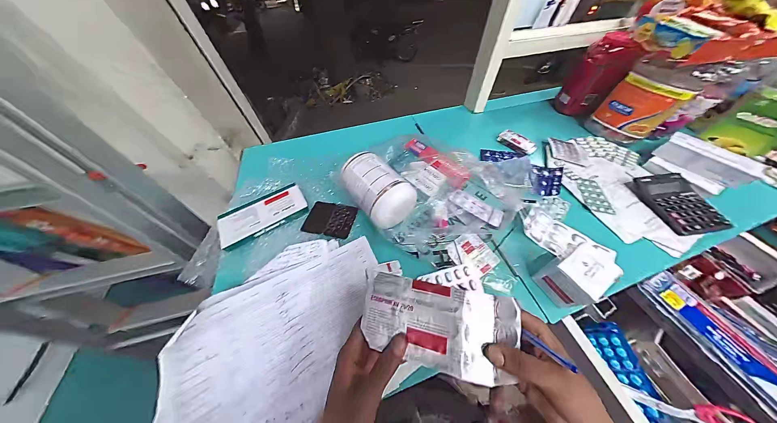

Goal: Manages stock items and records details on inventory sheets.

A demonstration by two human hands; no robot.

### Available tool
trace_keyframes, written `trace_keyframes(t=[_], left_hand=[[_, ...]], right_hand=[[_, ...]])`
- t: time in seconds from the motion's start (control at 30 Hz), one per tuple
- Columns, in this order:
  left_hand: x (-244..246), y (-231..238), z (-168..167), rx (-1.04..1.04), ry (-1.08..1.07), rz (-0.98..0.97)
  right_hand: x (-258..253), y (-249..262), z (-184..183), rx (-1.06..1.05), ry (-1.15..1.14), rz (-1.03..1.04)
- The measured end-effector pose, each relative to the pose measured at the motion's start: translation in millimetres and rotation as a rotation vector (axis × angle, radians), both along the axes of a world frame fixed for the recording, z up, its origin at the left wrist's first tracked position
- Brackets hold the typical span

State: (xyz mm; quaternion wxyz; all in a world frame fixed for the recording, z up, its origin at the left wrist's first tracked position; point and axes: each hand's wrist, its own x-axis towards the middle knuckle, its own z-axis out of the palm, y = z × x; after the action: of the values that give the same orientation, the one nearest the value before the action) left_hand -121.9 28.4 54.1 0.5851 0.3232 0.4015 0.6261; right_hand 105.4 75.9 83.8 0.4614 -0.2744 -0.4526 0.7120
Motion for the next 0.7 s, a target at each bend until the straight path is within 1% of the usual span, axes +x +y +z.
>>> trace_keyframes(t=[0.07, 0.13, 0.17, 0.23, 0.3, 0.37, 0.43, 0.47, 0.5, 0.53, 0.6, 0.67, 0.7], left_hand=[[0.9, 0.4, 3.2, -0.010, -0.017, 0.044], [3.7, -2.0, 5.5, 0.009, 0.060, 0.093], [5.3, -3.3, 6.4, 0.023, 0.120, 0.121], [6.4, -4.7, 6.4, 0.034, 0.171, 0.161], [4.0, -3.3, 6.6, -0.013, 0.090, 0.143], [1.5, -0.6, 5.5, -0.089, -0.061, 0.089], [2.9, 2.2, 3.9, -0.150, -0.137, 0.057], [5.0, 3.3, 3.8, -0.171, -0.163, 0.034], [7.8, 3.7, 3.8, -0.186, -0.181, 0.009], [10.0, 4.3, 3.6, -0.193, -0.192, -0.017], [14.6, 9.0, 2.6, -0.200, -0.225, -0.080], [20.9, 15.5, 1.6, -0.217, -0.285, -0.138], [24.7, 18.7, 1.4, -0.217, -0.310, -0.161]], right_hand=[[-2.2, 3.6, -2.8, -0.034, -0.102, -0.084], [-3.0, 7.0, -6.3, -0.012, -0.208, -0.124], [-3.5, 8.4, -7.8, 0.032, -0.263, -0.136], [1.1, 12.8, -8.0, 0.208, -0.422, -0.125], [20.6, 23.6, -0.1, 0.534, -0.677, -0.142], [48.5, 39.1, 25.4, 0.752, -0.855, -0.335], [74.7, 71.1, 60.6, 0.841, -1.037, -0.603], [86.7, 96.8, 75.1, 0.832, -1.167, -0.675], [99.0, 128.0, 83.6, 0.794, -1.294, -0.656], [108.8, 161.0, 85.9, 0.752, -1.394, -0.559], [115.1, 220.1, 80.1, 0.626, -1.547, -0.297], [113.2, 259.6, 63.4, 0.518, -1.686, -0.084], [108.3, 268.6, 57.5, 0.484, -1.741, -0.021]])
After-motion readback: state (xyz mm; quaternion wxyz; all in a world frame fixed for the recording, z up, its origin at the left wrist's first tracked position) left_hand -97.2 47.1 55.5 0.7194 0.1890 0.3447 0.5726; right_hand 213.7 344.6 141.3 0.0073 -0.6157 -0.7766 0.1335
